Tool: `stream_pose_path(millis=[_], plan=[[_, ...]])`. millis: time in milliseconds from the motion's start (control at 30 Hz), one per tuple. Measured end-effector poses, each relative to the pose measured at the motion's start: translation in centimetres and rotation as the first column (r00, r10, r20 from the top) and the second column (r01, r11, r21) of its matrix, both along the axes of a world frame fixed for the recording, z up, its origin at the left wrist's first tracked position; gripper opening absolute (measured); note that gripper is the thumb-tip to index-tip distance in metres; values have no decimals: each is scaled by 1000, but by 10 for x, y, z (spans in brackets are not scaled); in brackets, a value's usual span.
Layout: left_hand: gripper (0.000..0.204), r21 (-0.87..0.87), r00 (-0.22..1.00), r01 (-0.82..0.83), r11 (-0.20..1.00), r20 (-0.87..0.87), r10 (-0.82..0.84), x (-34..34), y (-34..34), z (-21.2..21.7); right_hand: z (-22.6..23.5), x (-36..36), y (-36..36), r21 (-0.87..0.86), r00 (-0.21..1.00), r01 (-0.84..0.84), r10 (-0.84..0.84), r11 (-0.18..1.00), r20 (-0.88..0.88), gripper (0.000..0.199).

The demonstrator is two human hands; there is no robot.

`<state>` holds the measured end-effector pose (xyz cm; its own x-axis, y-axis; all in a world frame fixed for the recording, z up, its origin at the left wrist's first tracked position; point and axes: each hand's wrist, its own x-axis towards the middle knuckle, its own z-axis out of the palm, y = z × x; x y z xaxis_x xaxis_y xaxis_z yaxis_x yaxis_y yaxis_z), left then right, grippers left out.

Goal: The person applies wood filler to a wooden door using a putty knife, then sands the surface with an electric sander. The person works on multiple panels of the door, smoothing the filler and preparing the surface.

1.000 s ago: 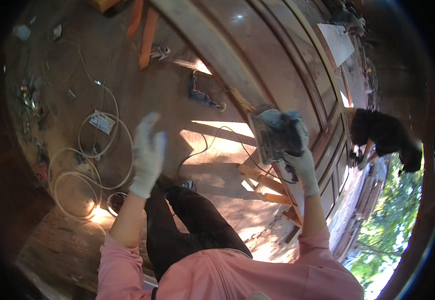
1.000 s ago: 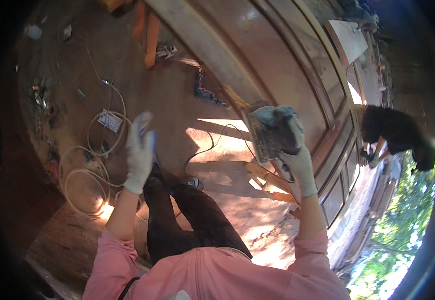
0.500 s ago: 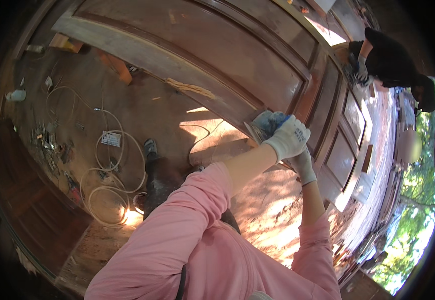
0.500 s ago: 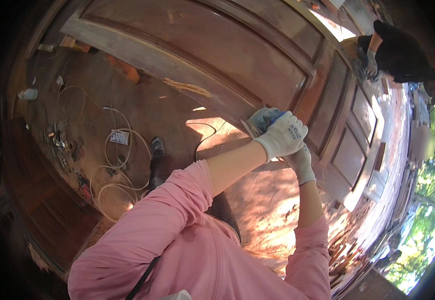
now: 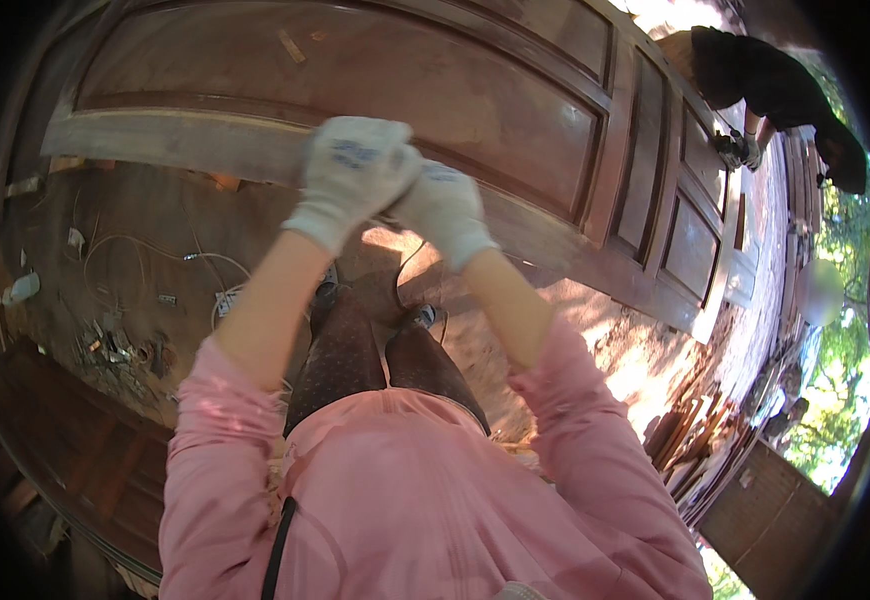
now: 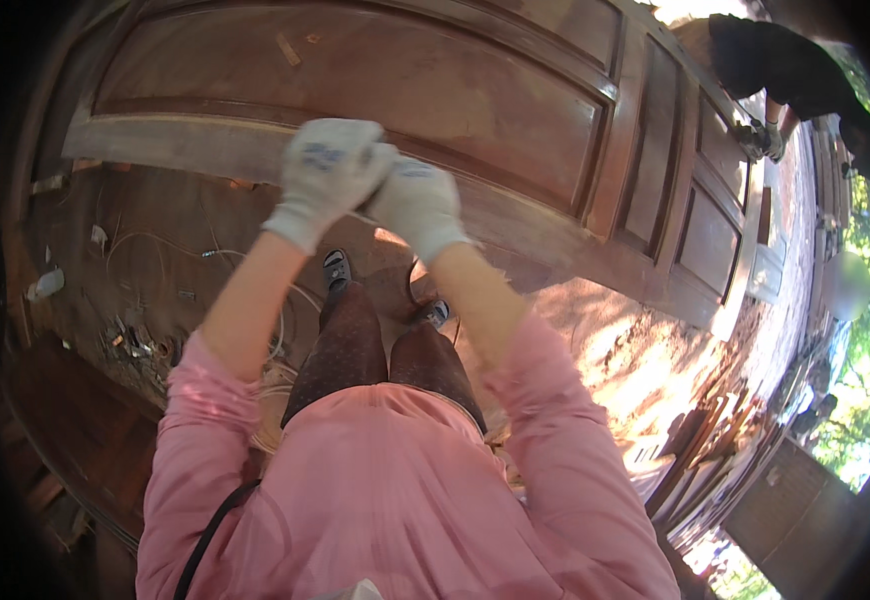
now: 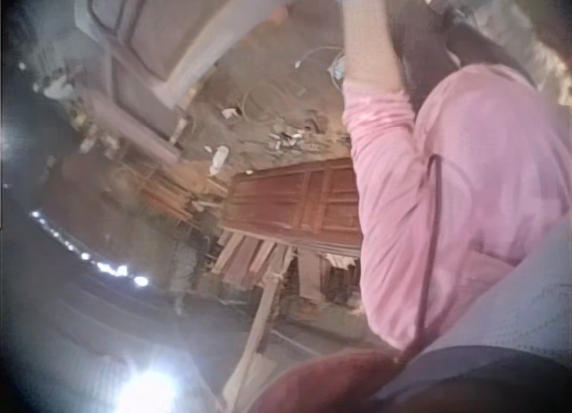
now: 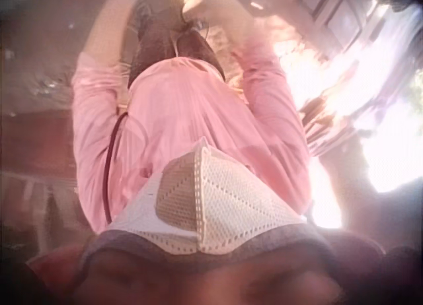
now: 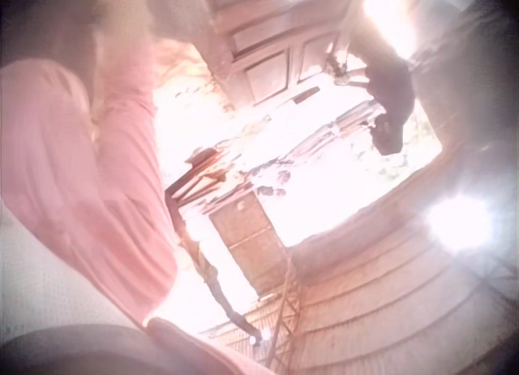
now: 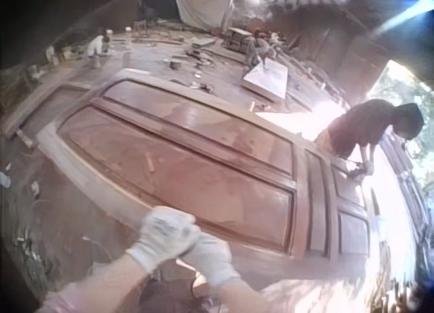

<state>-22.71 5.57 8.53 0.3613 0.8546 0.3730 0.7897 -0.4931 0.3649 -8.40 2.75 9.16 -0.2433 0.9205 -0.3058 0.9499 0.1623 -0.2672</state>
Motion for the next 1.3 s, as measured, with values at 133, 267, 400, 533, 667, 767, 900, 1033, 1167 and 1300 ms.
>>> stream_pose_path(millis=[133,267,400,533,667,767,900,1033,1167,1300], plan=[[17,133,996,-60,989,-64,69,-115,15,-19,-13,-103,22,50,985,-40,48,998,-163,26],[16,110,975,-86,990,-197,106,-182,29,-16,-32,-167,35,163,956,-7,55,987,-290,23],[14,111,979,-51,992,-191,72,-153,25,-14,-28,-140,24,157,954,29,20,987,-298,23],[12,126,997,37,991,-72,-28,-44,5,-3,-27,-45,-12,157,962,97,-52,983,-268,20],[13,82,994,112,990,-20,-111,61,-21,-5,-2,55,-44,-87,966,214,-224,973,-127,33],[15,-30,982,189,982,22,-188,149,-46,4,3,135,-76,-96,951,303,-307,948,-36,29],[18,-55,932,355,933,106,-348,258,-76,-2,-26,257,-129,22,969,197,-198,980,149,33],[18,-70,897,438,896,98,-430,318,-92,-7,-16,319,-147,56,961,252,-256,966,104,36],[19,-149,891,453,879,40,-452,283,-74,-2,-20,286,-132,99,972,157,-171,983,159,25],[18,-141,935,354,925,67,-347,181,-44,-1,-12,186,-82,-71,973,176,-162,982,166,23]])
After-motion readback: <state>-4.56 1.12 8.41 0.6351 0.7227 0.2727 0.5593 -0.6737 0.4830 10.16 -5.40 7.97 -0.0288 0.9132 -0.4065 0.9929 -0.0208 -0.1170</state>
